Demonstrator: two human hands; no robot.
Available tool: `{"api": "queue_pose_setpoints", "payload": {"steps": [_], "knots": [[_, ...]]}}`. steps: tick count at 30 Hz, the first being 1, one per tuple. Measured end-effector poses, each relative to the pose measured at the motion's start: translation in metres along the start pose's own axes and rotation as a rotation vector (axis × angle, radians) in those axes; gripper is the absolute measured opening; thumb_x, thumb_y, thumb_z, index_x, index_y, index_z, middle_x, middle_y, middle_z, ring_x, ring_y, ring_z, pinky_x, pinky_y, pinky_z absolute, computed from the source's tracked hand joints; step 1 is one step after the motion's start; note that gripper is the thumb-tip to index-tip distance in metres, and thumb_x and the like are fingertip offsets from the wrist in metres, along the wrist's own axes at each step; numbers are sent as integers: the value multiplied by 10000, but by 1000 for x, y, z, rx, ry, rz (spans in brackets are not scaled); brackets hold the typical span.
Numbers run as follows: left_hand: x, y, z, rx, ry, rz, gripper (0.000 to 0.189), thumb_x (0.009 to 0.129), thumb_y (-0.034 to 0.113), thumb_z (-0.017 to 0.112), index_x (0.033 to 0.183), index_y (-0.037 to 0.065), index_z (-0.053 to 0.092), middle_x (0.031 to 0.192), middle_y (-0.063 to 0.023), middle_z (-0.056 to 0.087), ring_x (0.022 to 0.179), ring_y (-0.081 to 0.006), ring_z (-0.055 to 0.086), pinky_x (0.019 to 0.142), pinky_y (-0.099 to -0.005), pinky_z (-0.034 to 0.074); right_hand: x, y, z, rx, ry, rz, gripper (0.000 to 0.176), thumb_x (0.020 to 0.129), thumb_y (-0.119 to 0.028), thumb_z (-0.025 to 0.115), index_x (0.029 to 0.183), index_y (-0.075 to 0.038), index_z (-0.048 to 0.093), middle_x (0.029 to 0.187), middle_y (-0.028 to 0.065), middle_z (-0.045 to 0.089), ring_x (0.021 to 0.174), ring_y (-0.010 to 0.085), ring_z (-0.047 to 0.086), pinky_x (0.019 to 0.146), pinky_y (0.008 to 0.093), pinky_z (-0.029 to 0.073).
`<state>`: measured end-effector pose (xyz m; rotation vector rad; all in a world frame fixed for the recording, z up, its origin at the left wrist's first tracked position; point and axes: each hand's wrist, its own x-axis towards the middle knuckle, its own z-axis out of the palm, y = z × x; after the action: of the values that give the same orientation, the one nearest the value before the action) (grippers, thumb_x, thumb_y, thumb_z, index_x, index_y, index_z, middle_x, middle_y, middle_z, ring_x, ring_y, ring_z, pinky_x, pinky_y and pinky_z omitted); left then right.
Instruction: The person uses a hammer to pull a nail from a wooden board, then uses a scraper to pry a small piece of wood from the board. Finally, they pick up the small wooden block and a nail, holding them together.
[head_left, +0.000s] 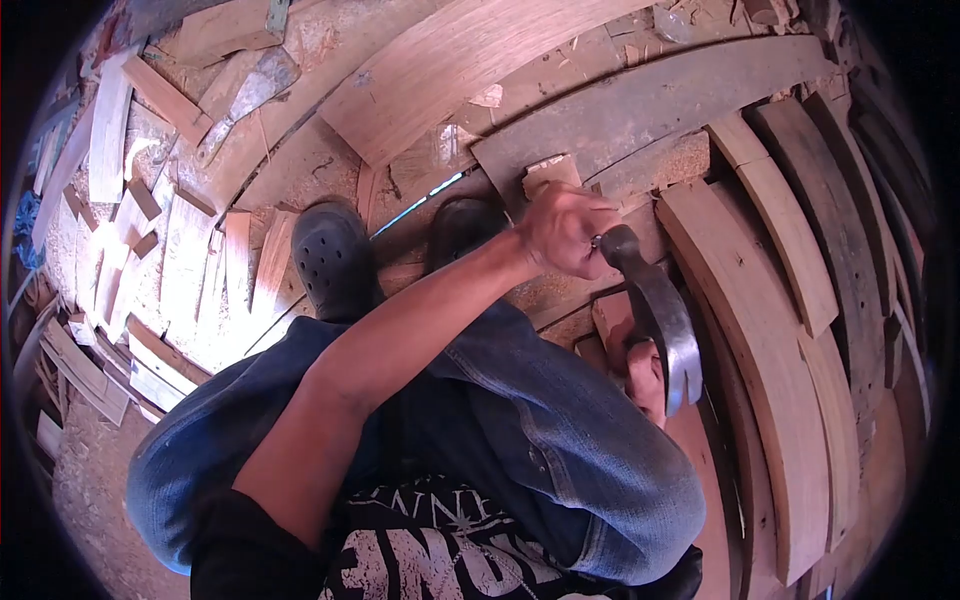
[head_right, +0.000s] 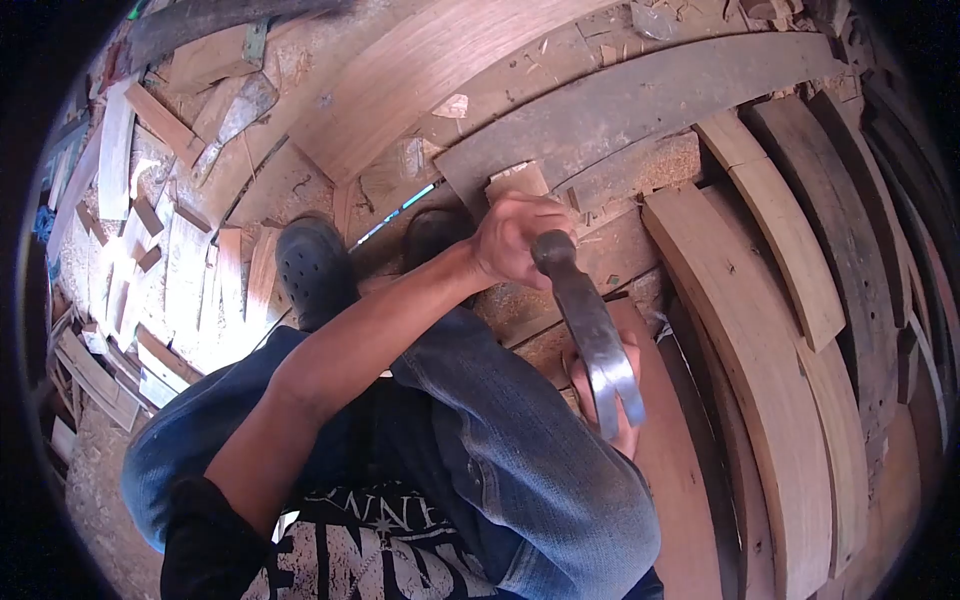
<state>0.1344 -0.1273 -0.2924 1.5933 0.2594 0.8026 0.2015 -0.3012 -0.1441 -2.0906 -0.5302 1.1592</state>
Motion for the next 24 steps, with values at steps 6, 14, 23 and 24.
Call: {"api": "queue_pose_setpoints", "payload": {"steps": [6,14,23,24], "knots": [[2,1,-6,-151,38,-44,256,699,100,670,588,50,445,563,-82,447,489,-268,489,479,-372,398,13,-30,12,-38,-104,45,147,811,-139,665,799,-25,574,671,30,557,592,122,539,524,287,395],[6,-4,-7,-105,113,-81,286,737,223,713,618,47,523,564,-90,500,507,-266,532,487,-347,418,23,-12,20,6,-86,-81,165,815,-106,657,732,5,568,636,65,587,550,117,535,465,275,377],[11,0,-9,-91,141,-88,284,717,93,652,556,36,425,530,-110,430,437,-264,455,439,-374,370,36,-3,15,-224,-154,-229,274,901,-233,615,735,-18,580,575,3,525,484,99,499,458,286,394],[11,3,-11,-164,105,-178,306,711,80,644,543,33,392,516,-113,403,426,-276,439,431,-381,358,34,-31,18,-57,-179,-115,162,868,-87,602,733,-5,570,569,7,529,485,100,505,482,293,403]]}}
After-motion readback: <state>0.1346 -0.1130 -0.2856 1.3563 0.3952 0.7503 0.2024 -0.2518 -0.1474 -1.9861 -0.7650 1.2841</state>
